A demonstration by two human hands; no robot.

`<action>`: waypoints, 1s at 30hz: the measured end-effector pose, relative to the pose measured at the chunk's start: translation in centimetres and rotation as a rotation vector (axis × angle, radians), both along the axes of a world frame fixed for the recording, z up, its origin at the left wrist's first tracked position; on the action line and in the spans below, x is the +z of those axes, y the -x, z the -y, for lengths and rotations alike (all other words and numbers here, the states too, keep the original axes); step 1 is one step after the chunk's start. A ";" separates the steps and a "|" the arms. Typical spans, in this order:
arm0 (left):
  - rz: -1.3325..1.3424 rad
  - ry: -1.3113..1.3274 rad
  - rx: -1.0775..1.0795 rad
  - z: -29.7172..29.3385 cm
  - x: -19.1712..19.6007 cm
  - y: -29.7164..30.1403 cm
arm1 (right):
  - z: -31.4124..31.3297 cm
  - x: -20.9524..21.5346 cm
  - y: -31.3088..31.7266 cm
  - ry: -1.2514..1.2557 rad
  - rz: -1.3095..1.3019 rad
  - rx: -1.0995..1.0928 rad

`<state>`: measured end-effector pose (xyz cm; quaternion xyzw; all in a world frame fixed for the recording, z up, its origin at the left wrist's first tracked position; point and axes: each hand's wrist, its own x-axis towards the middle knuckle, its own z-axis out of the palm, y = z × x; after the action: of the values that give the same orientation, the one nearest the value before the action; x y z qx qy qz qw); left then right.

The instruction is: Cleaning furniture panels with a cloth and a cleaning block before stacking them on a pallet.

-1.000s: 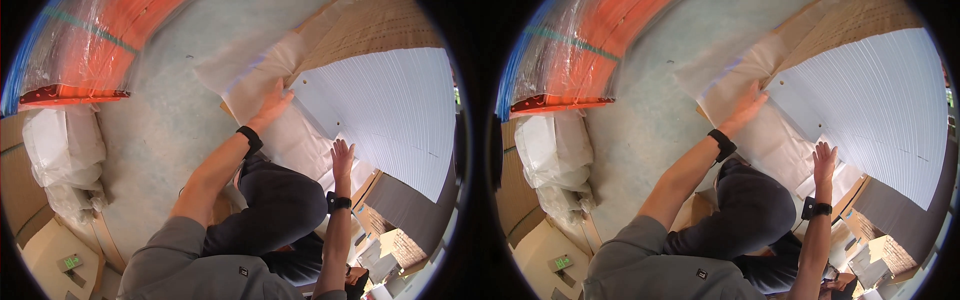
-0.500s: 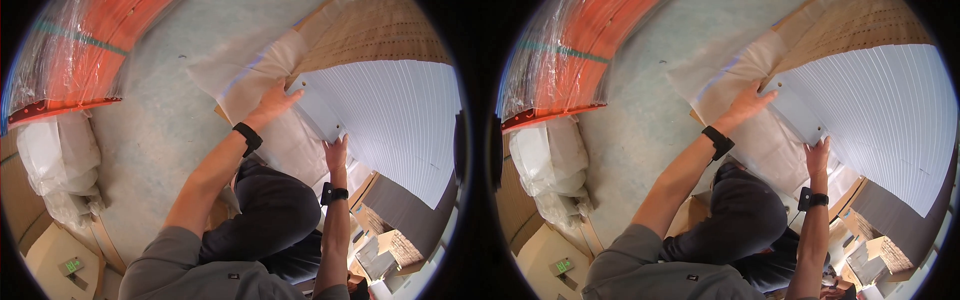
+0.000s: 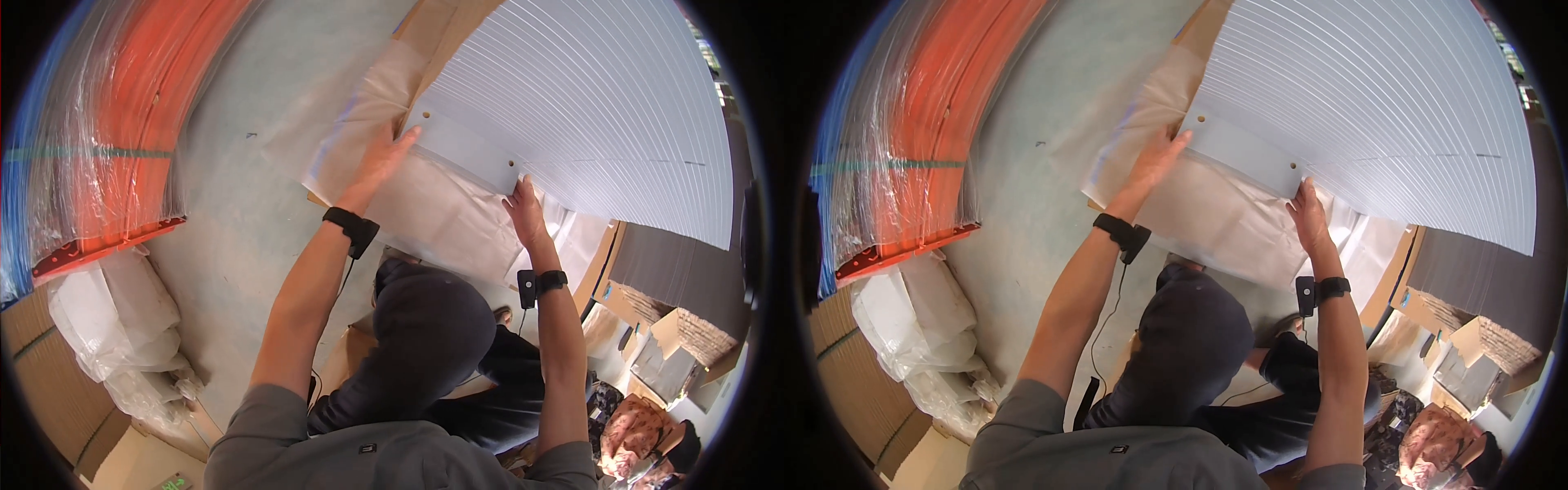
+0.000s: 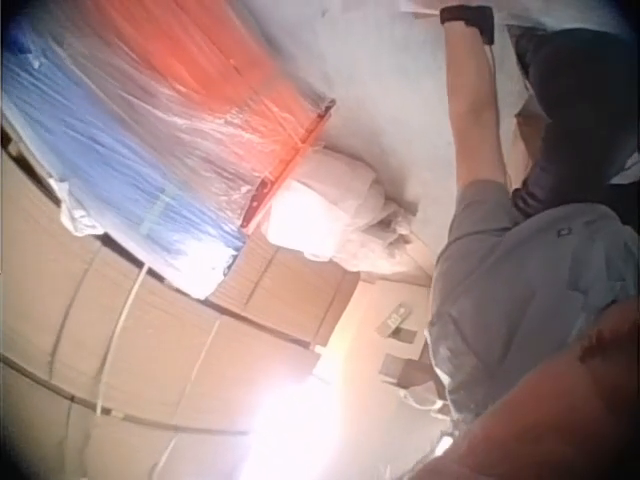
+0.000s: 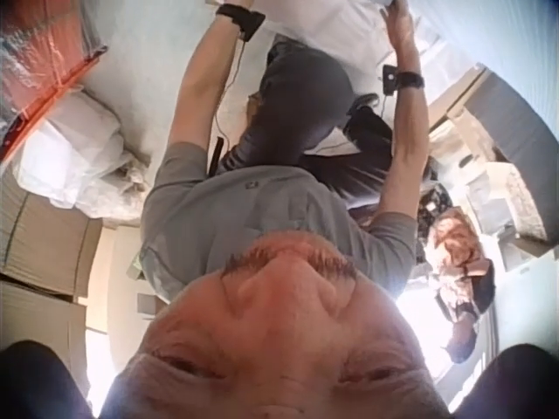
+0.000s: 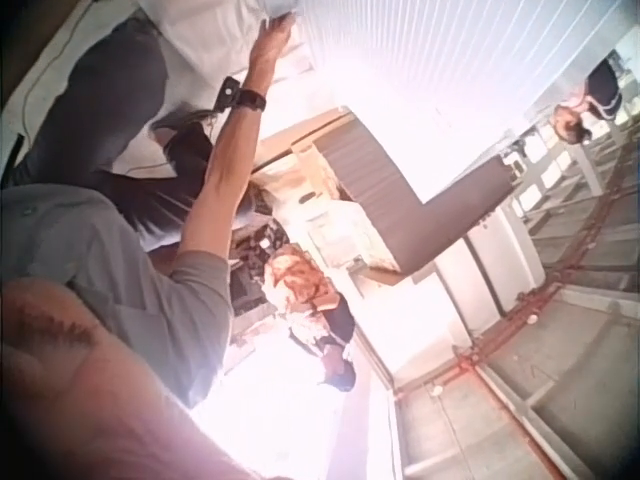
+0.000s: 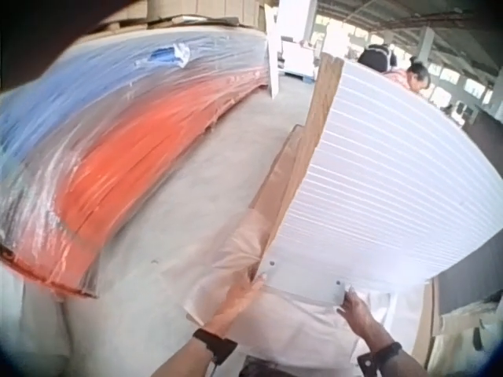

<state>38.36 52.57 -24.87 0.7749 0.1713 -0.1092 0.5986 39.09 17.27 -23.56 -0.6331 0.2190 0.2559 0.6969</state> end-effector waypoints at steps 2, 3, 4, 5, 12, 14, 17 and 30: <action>0.016 0.008 0.014 1.3 -0.1 0.5 | 2.6 2.7 0.7 0.245 -0.005 0.221; 0.078 0.039 0.156 2.0 -0.7 2.0 | 4.0 4.1 1.4 0.291 -0.022 0.301; 0.146 0.087 0.283 3.5 -0.7 3.0 | 7.0 6.0 2.2 0.308 -0.030 0.396; 0.161 0.060 0.268 5.4 -0.1 3.8 | 10.5 8.1 3.2 0.316 -0.058 0.442; 0.232 0.119 -0.027 8.1 -2.6 12.0 | 23.6 12.7 10.3 0.472 -0.340 0.651; 0.234 -0.011 -0.212 11.1 -2.9 12.3 | 28.8 13.8 14.1 0.528 -0.324 0.545; 0.258 -0.179 -0.403 12.6 -4.2 12.2 | 36.7 11.7 19.0 0.653 -0.231 0.320; -0.170 -0.100 -0.483 10.5 -1.9 8.2 | 55.7 -1.8 18.9 1.608 -0.029 -0.345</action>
<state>30.14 42.09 -26.75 0.8100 0.0362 -0.3049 0.4996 20.20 -38.47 -25.40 -0.8931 0.4387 -0.0817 0.0574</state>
